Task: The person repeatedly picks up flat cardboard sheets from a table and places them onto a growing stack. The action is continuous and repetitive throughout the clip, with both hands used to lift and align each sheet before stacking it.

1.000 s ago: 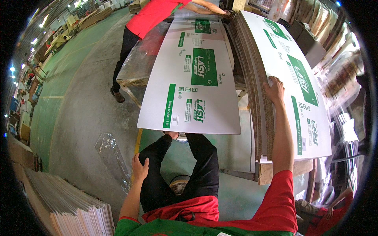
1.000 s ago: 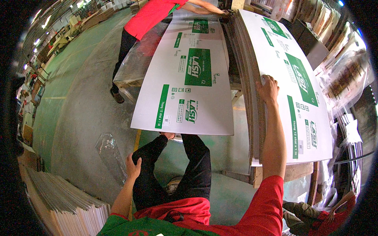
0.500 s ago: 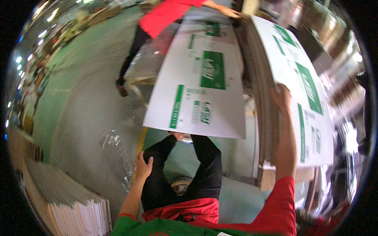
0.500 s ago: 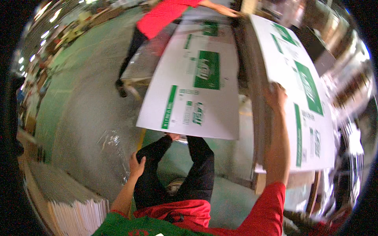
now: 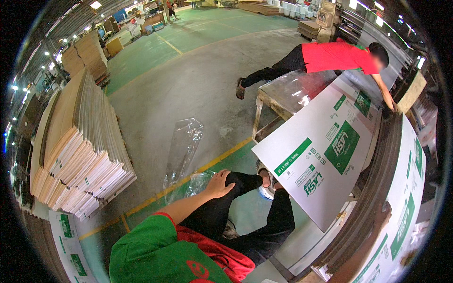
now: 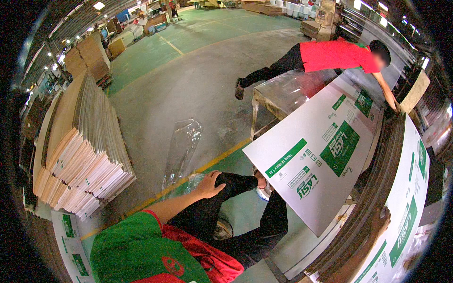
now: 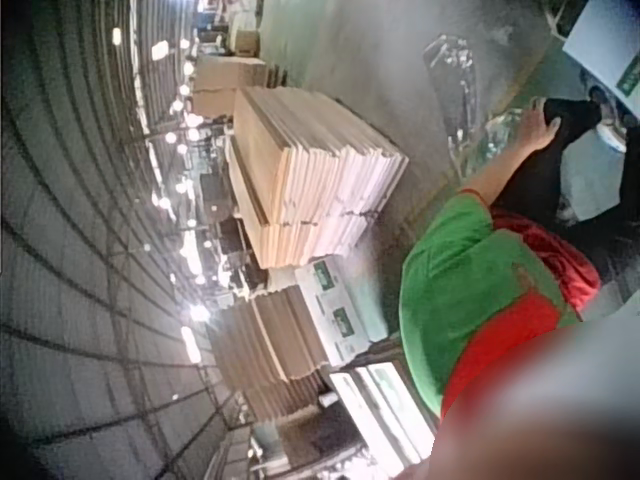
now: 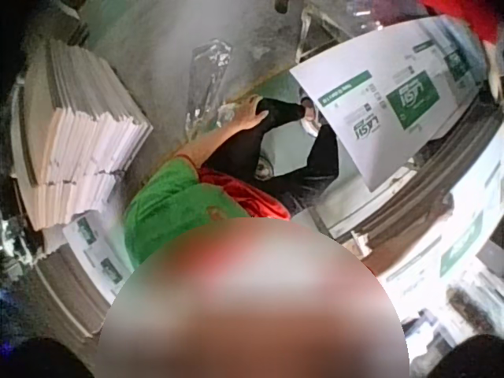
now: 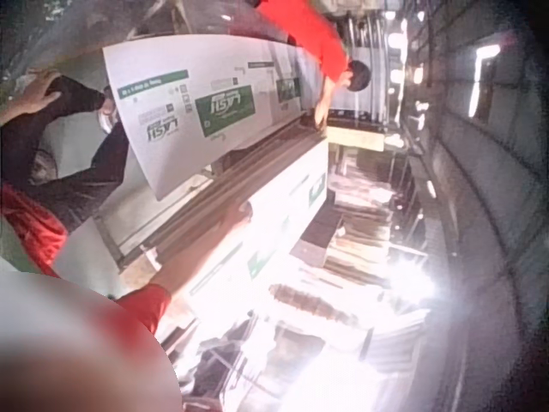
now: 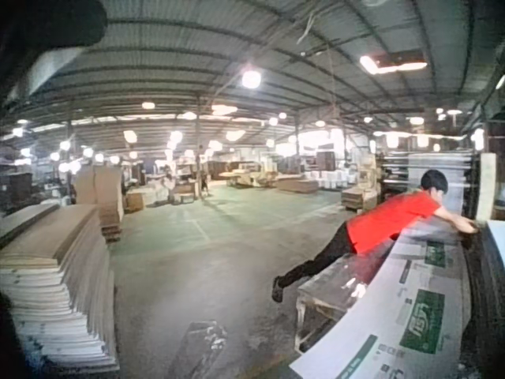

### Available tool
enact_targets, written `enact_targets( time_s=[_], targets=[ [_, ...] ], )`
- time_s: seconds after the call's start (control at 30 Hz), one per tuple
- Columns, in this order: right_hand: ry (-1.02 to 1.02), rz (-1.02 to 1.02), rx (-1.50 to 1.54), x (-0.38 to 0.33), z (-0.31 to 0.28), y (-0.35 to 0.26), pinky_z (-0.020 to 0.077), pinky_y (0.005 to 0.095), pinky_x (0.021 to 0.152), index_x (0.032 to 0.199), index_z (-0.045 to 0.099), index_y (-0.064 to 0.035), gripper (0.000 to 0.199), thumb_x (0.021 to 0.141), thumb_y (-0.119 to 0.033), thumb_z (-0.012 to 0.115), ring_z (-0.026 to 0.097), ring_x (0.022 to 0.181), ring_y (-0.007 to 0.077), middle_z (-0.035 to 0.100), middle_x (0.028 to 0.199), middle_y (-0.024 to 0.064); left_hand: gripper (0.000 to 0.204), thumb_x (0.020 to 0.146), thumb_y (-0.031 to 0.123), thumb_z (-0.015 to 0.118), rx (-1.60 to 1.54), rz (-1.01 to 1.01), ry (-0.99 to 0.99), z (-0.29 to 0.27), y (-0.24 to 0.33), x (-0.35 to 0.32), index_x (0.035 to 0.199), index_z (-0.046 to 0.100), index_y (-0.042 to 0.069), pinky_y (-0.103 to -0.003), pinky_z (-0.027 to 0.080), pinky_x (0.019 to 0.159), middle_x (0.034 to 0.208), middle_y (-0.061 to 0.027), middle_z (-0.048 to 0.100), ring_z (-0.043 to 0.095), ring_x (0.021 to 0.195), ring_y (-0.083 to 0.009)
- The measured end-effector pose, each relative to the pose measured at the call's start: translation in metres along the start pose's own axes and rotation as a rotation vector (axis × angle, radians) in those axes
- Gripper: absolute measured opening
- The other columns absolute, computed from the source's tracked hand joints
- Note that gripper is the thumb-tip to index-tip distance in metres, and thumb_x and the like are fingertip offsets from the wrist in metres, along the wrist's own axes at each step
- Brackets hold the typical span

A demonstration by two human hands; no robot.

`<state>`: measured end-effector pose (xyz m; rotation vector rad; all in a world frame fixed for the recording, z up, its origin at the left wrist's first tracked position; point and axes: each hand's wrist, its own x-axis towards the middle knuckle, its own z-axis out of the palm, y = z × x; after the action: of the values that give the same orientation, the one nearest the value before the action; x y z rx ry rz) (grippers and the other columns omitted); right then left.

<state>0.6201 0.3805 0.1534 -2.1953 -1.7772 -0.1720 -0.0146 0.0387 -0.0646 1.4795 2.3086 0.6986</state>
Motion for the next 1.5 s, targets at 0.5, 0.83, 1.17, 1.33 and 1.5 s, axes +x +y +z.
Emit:
enact_targets(
  time_s=[0.5,0.83,1.17,1.33,1.5],
  targets=[
    [0.17,-0.21,0.236,-0.001,0.009,0.008,0.0464,0.0425,0.102,0.131,0.06,-0.0065,0.054,0.087,-0.036,0.069,0.06,0.118,0.0335,0.064,0.128,0.0185,0.064,0.089,0.039,0.065,-0.063,0.007,0.047,-0.002,0.002,0.001,0.133,0.047,-0.004,-0.049,0.037,0.109,0.14,-0.0273,0.046,0.044,0.129,-0.0437],
    [0.075,0.012,0.118,-0.021,-0.016,-0.022,0.0378,0.05,0.107,0.129,0.062,-0.0116,0.052,0.083,-0.034,0.072,0.048,0.129,0.0325,0.056,0.139,0.0084,0.065,0.091,0.038,0.066,-0.042,-0.004,-0.041,-0.008,0.005,0.006,0.139,0.042,0.001,-0.049,0.036,0.109,0.141,-0.0245,0.045,0.042,0.131,-0.0428],
    [0.057,0.056,0.097,-0.025,-0.019,-0.028,0.0372,0.051,0.107,0.13,0.061,-0.0114,0.053,0.085,-0.037,0.07,0.049,0.128,0.0314,0.055,0.139,0.0087,0.068,0.092,0.04,0.063,-0.033,-0.048,-0.089,-0.012,0.007,0.005,0.143,0.039,0.001,-0.05,0.034,0.11,0.144,-0.0245,0.042,0.039,0.133,-0.0437],
    [0.12,0.005,0.123,-0.017,-0.007,-0.016,0.0421,0.0471,0.105,0.128,0.063,-0.0109,0.052,0.084,-0.038,0.071,0.053,0.125,0.0341,0.06,0.133,0.0121,0.066,0.091,0.038,0.065,-0.026,-0.058,-0.065,-0.01,0.009,0.006,0.14,0.041,0.0,-0.05,0.036,0.109,0.141,-0.0253,0.045,0.043,0.13,-0.0436],
    [0.12,-0.039,0.174,-0.012,-0.006,-0.006,0.0431,0.0438,0.105,0.128,0.063,-0.0081,0.053,0.085,-0.039,0.071,0.055,0.124,0.0336,0.062,0.131,0.0156,0.064,0.09,0.04,0.064,-0.06,-0.012,0.004,-0.007,0.005,0.002,0.136,0.045,-0.001,-0.05,0.037,0.109,0.141,-0.0267,0.045,0.043,0.13,-0.0445]
  ],
)
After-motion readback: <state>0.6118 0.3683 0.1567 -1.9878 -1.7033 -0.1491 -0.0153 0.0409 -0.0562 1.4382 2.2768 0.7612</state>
